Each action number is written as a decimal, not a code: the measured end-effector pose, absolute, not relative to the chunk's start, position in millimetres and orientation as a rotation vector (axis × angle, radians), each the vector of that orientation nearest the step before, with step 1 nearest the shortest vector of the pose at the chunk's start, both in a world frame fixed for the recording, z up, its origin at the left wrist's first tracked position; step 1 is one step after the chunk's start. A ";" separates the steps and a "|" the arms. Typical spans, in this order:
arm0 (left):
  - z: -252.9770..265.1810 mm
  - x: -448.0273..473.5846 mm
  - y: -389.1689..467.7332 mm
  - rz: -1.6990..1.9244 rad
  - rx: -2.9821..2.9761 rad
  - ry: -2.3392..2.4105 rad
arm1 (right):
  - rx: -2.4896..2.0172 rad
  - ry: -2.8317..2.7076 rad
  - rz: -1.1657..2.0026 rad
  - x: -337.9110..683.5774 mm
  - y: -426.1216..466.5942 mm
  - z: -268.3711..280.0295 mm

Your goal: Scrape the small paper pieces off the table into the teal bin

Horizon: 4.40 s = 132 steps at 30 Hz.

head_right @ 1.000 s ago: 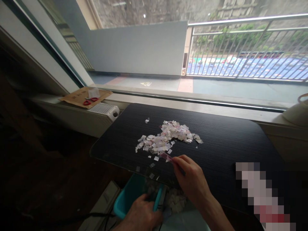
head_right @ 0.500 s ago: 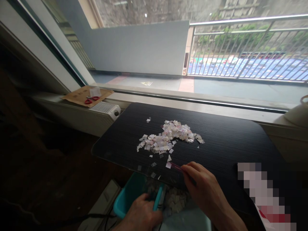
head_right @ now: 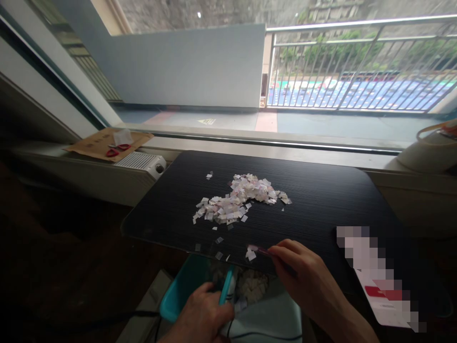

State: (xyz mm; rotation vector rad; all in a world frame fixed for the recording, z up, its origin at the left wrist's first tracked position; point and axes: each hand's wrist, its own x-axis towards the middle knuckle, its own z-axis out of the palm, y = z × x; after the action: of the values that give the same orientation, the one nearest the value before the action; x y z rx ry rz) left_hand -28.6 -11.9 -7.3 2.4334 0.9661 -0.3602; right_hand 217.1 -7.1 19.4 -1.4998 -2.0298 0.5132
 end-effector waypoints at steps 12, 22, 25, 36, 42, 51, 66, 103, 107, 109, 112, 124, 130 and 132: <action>-8.8 -27.0 -12.9 -0.338 2.388 1.030 | -1.488 -1.992 0.521 227.8 -32.5 4.1; 0.6 -21.5 -13.1 -0.413 2.432 1.013 | -1.413 -1.998 0.543 215.5 -32.6 5.8; 3.7 -19.9 -8.0 -0.477 2.446 0.973 | -1.388 -1.979 0.545 194.7 -11.2 5.0; -0.7 -33.4 -12.3 -0.463 2.457 1.024 | -1.357 -1.976 0.691 163.3 9.1 -10.6; -0.4 -32.7 -6.8 -0.376 2.425 1.006 | -1.299 -2.024 0.756 165.3 -12.0 -10.4; 2.3 -32.5 -6.4 -0.355 2.415 1.005 | -1.272 -2.029 0.807 155.0 -7.4 -8.4; -2.3 -33.9 -7.6 -0.327 2.428 0.997 | -1.277 -2.028 0.671 127.1 29.0 -5.0; 1.6 -26.9 -8.5 -0.399 2.422 1.036 | -1.558 -1.911 0.298 182.3 26.9 -2.3; 1.3 -27.7 -8.1 -0.377 2.418 1.048 | -1.500 -1.989 0.386 177.9 27.7 0.2; 0.0 -28.4 -8.8 -0.343 2.429 1.055 | -1.511 -1.967 0.363 179.0 29.2 -0.7; -1.3 -28.7 -9.7 -0.325 2.436 1.054 | -1.564 -1.922 0.295 179.3 34.7 -3.0; 4.7 -25.7 -4.0 -0.396 2.408 1.006 | -1.471 -1.957 0.571 162.4 28.1 5.8; 3.7 -25.2 -5.5 -0.432 2.428 0.998 | -1.443 -1.946 0.634 157.3 27.8 7.0; 2.8 -25.2 -5.2 -0.419 2.428 0.995 | -1.433 -1.963 0.639 154.3 31.2 4.8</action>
State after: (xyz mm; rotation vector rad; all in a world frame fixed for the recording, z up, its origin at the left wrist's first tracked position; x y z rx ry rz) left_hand -25.2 -5.2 2.8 2.4280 0.9951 -0.4188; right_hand 154.3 31.2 4.8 -1.4334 -1.9628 0.6388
